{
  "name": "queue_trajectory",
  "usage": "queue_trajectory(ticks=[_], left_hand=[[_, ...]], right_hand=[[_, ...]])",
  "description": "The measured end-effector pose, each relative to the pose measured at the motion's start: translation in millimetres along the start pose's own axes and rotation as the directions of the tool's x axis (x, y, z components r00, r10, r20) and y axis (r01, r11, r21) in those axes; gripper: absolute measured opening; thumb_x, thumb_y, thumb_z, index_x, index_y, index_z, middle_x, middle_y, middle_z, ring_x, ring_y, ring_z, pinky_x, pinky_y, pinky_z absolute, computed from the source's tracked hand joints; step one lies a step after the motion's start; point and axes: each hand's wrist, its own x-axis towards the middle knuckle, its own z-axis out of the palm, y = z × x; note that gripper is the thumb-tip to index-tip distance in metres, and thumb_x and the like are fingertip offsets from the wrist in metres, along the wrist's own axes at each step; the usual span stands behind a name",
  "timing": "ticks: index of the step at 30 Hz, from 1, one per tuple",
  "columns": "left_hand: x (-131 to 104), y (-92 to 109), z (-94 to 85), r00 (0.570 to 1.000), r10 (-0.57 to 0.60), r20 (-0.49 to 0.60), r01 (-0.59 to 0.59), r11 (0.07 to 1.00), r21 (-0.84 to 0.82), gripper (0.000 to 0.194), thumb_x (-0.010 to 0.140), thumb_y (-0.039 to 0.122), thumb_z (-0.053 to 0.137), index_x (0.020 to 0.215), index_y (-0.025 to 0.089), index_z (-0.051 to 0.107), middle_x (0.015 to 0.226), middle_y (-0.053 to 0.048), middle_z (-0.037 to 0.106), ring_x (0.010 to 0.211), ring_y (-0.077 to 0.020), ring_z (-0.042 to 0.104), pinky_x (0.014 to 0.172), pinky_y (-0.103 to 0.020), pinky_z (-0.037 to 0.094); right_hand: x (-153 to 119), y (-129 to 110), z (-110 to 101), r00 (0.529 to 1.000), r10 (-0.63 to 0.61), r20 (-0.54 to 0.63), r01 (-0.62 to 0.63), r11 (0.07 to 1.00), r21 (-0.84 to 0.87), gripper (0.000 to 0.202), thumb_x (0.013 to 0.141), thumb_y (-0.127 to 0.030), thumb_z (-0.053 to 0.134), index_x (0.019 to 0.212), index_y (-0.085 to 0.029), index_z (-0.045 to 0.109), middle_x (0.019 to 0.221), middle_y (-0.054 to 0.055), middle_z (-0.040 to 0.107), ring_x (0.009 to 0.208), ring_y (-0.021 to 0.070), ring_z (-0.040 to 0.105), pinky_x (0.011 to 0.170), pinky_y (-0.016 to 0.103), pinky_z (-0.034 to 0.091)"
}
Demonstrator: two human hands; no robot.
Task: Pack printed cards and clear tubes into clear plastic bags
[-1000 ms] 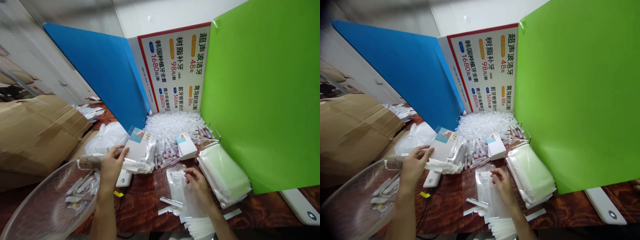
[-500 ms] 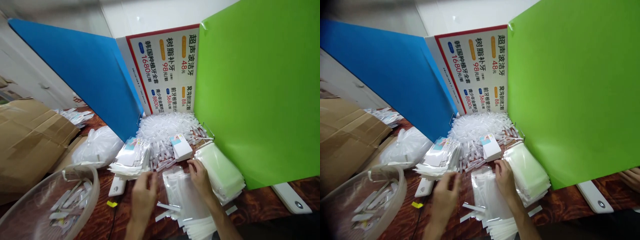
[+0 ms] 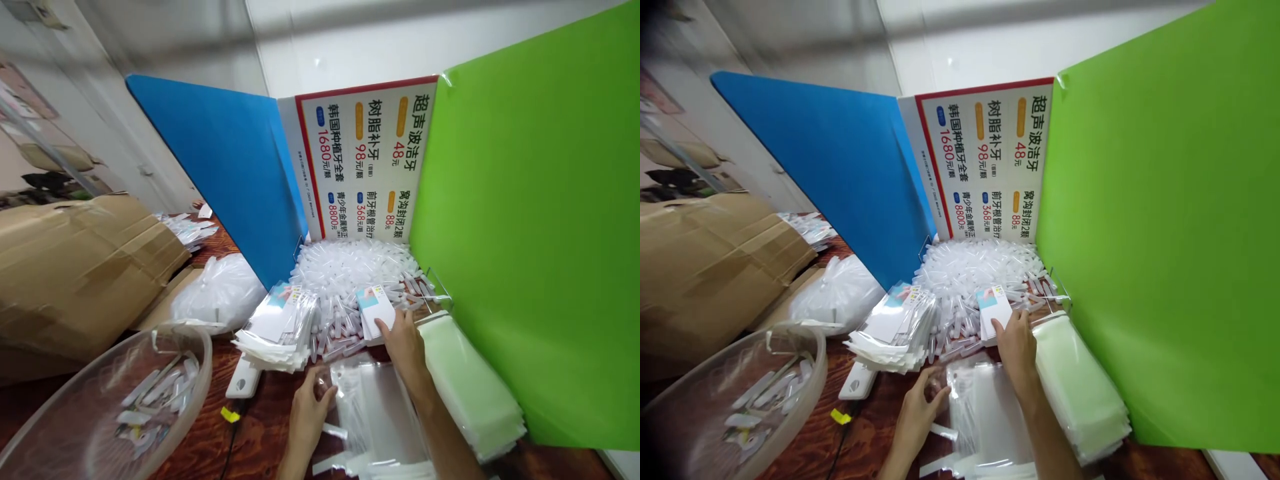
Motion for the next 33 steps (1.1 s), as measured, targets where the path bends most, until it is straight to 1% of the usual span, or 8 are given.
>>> queue_trajectory(ticks=[4, 11, 15, 17, 20, 25, 30, 33], left_hand=[[3.1, 3.7, -2.7, 0.993, -0.115, 0.025, 0.116, 0.93, -0.349, 0.036, 0.066, 0.048, 0.08, 0.076, 0.019, 0.061, 0.074, -0.003, 0.071, 0.073, -0.021, 0.067, 0.069, -0.029, 0.049], [8.1, 30.1, 0.8, 0.945, -0.29, 0.151, 0.303, 0.604, -0.737, 0.055, 0.055, 0.028, 0.094, 0.101, 0.017, 0.065, 0.07, 0.001, 0.073, 0.069, -0.0136, 0.069, 0.071, -0.022, 0.051], [18.2, 56.2, 10.9, 0.931, -0.323, 0.169, 0.285, 0.355, -0.89, 0.044, 0.054, 0.015, 0.094, 0.088, 0.017, 0.066, 0.078, 0.0, 0.074, 0.076, -0.0128, 0.072, 0.078, -0.021, 0.055], [23.1, 66.1, 17.0, 0.924, -0.349, 0.158, 0.263, 0.278, -0.924, 0.041, 0.055, 0.011, 0.093, 0.084, 0.018, 0.064, 0.08, 0.0, 0.074, 0.077, -0.0126, 0.072, 0.079, -0.021, 0.056], [26.0, 73.7, 24.3, 0.923, -0.359, 0.137, 0.249, 0.287, -0.925, 0.041, 0.056, 0.013, 0.093, 0.085, 0.017, 0.064, 0.081, -0.001, 0.075, 0.075, -0.014, 0.072, 0.073, -0.023, 0.057], [16.8, 73.8, 28.5, 0.951, -0.302, 0.069, 0.193, 0.404, -0.894, 0.045, 0.054, 0.027, 0.094, 0.087, 0.017, 0.066, 0.084, -0.004, 0.076, 0.076, -0.0172, 0.073, 0.073, -0.026, 0.056], [-1.5, 74.4, 36.4, 0.964, -0.262, 0.042, 0.18, 0.532, -0.828, 0.048, 0.061, 0.036, 0.09, 0.1, 0.015, 0.07, 0.097, -0.008, 0.078, 0.089, -0.023, 0.073, 0.086, -0.034, 0.054], [-9.3, 78.2, 45.6, 0.966, -0.258, 0.013, 0.173, 0.61, -0.773, 0.051, 0.059, 0.036, 0.091, 0.1, 0.013, 0.072, 0.101, -0.011, 0.078, 0.098, -0.0281, 0.072, 0.093, -0.039, 0.053]], right_hand=[[-2.4, 2.4, 4.2, 0.996, 0.0, -0.086, 0.007, 0.997, 0.08, 0.034, 0.092, -0.04, 0.064, 0.113, -0.013, 0.063, 0.111, 0.016, 0.061, 0.085, 0.0288, 0.07, 0.062, 0.034, 0.048], [-19.4, 15.6, 0.6, 0.934, 0.0, -0.357, 0.215, 0.8, 0.561, 0.031, 0.098, -0.032, 0.05, 0.118, -0.016, 0.068, 0.108, 0.013, 0.073, 0.097, 0.0271, 0.07, 0.079, 0.036, 0.055], [-36.3, 38.0, -21.3, 0.961, -0.194, -0.195, 0.275, 0.706, 0.653, 0.028, 0.096, -0.031, 0.055, 0.115, -0.019, 0.072, 0.111, 0.01, 0.076, 0.1, 0.0259, 0.071, 0.086, 0.036, 0.056], [-45.6, 50.1, -31.1, 0.926, -0.377, -0.011, 0.286, 0.683, 0.672, 0.026, 0.095, -0.027, 0.056, 0.114, -0.022, 0.074, 0.112, 0.008, 0.076, 0.102, 0.0246, 0.071, 0.09, 0.036, 0.055], [-58.0, 61.2, -36.5, 0.889, -0.435, 0.14, 0.211, 0.663, 0.719, 0.025, 0.095, -0.026, 0.058, 0.114, -0.026, 0.075, 0.114, 0.006, 0.076, 0.106, 0.0239, 0.07, 0.096, 0.036, 0.053], [-65.2, 57.4, -24.9, 0.958, -0.275, 0.081, 0.1, 0.584, 0.806, 0.025, 0.094, -0.033, 0.06, 0.112, -0.026, 0.076, 0.115, 0.007, 0.075, 0.109, 0.0255, 0.068, 0.095, 0.037, 0.053], [-63.6, 36.5, -5.3, 0.947, -0.265, 0.179, -0.05, 0.43, 0.901, 0.029, 0.093, -0.037, 0.06, 0.115, -0.024, 0.074, 0.106, 0.008, 0.073, 0.07, 0.0176, 0.066, 0.057, 0.028, 0.053], [-69.6, 18.0, 4.6, 0.936, -0.284, 0.209, -0.118, 0.309, 0.944, 0.037, 0.093, -0.035, 0.058, 0.127, -0.023, 0.064, 0.101, 0.006, 0.069, 0.059, 0.0135, 0.059, 0.054, 0.026, 0.05]])
